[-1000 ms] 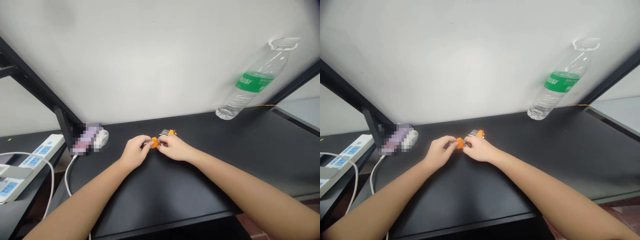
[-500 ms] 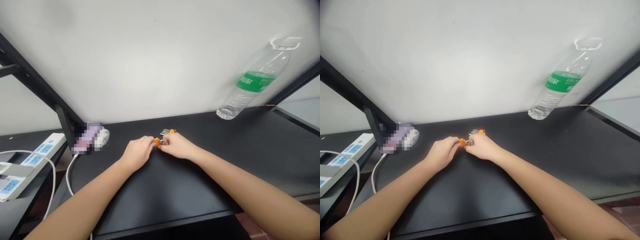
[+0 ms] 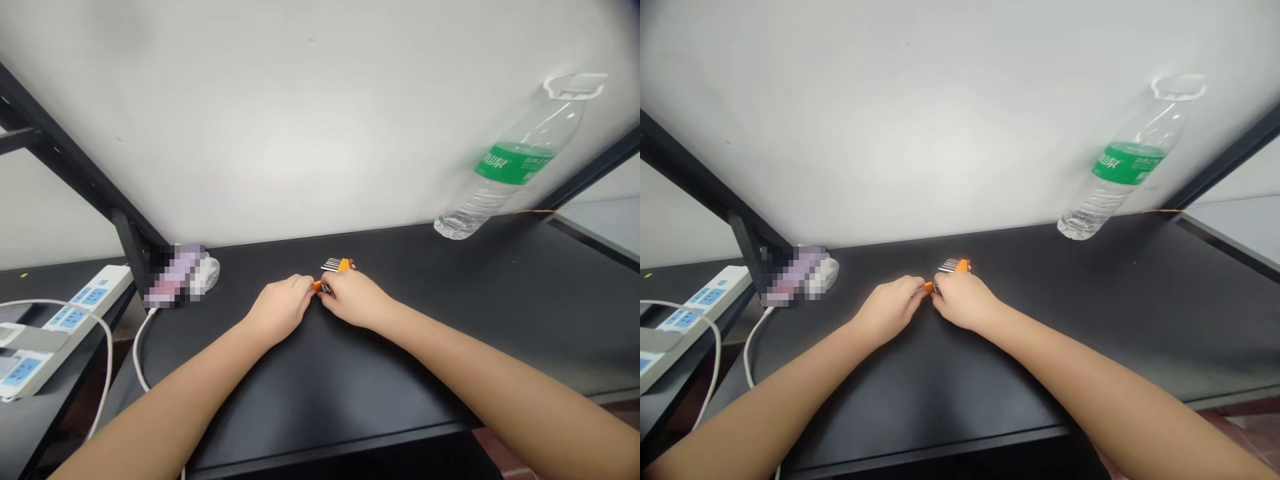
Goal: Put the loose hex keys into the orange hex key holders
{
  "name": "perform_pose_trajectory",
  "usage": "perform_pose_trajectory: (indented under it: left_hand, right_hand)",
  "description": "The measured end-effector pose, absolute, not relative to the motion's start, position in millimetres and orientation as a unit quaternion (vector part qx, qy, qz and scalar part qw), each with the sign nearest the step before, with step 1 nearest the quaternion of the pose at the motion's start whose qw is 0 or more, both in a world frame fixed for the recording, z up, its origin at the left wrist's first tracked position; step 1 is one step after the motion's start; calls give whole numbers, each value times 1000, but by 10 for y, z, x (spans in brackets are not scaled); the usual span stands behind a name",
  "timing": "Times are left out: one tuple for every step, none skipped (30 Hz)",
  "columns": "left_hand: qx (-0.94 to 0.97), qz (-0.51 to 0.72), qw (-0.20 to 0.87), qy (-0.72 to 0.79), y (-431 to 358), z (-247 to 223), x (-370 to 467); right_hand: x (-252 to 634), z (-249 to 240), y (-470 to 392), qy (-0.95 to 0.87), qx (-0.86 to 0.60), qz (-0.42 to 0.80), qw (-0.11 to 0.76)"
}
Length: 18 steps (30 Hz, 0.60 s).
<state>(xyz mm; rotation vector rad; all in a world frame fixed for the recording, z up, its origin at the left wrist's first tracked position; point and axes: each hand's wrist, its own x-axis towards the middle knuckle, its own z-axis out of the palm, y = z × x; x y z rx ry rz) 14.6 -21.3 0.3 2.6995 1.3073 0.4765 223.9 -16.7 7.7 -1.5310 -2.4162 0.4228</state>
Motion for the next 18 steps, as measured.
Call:
perform_pose_trajectory:
  left_hand:
    - [887,154,60,431,-219,6,153]
    - [886,153,66,433,-223,8,159]
    - [884,153,74,436,-226,8,163]
    - [881,155,82,440,-226,8,166]
    - [876,160,92,445,-225,8,167]
    - [871,168,103,450,-222,7,167]
    - [865,178,113,455,-217,7,166]
    - [860,187,121,460,-213,7,165]
    - [855,194,126,464,-210,7,164]
    - [852,199,130,466,-208,6,164]
    - [851,201,133,467,-208,6,165]
    - [851,200,136,467,-211,5,166]
    - [851,199,138,465,-214,5,168]
    - [853,198,140,463,-218,4,170]
    - [853,198,142,461,-221,4,171]
    - [853,201,146,459,-222,4,171]
    - [852,206,152,457,-221,4,170]
    - [849,215,160,455,-216,5,167]
  right_hand:
    - [2248,61,-153,-819,-528,173,140]
    - [2255,48,-139,-809,-530,201,154]
    - [2260,37,-129,-800,-529,228,169]
    - [2262,29,-122,-793,-527,248,182]
    - [2261,23,-120,-789,-523,258,194]
    - [2256,20,-124,-789,-519,257,204]
    - [2247,19,-132,-793,-516,244,212]
    - [2237,18,-144,-800,-513,223,217]
    - [2226,18,-158,-808,-510,198,218]
    - [2215,18,-173,-817,-508,172,215]
    - [2206,18,-186,-824,-505,150,208]
    - [2201,18,-197,-830,-503,133,200]
    - [2200,18,-204,-836,-500,118,193]
    - [2202,18,-205,-841,-497,108,186]
    - [2209,18,-201,-845,-493,105,181]
    - [2217,18,-193,-847,-487,111,180]
    - [2226,17,-181,-848,-481,127,182]
    - [2234,15,-169,-847,-475,148,188]
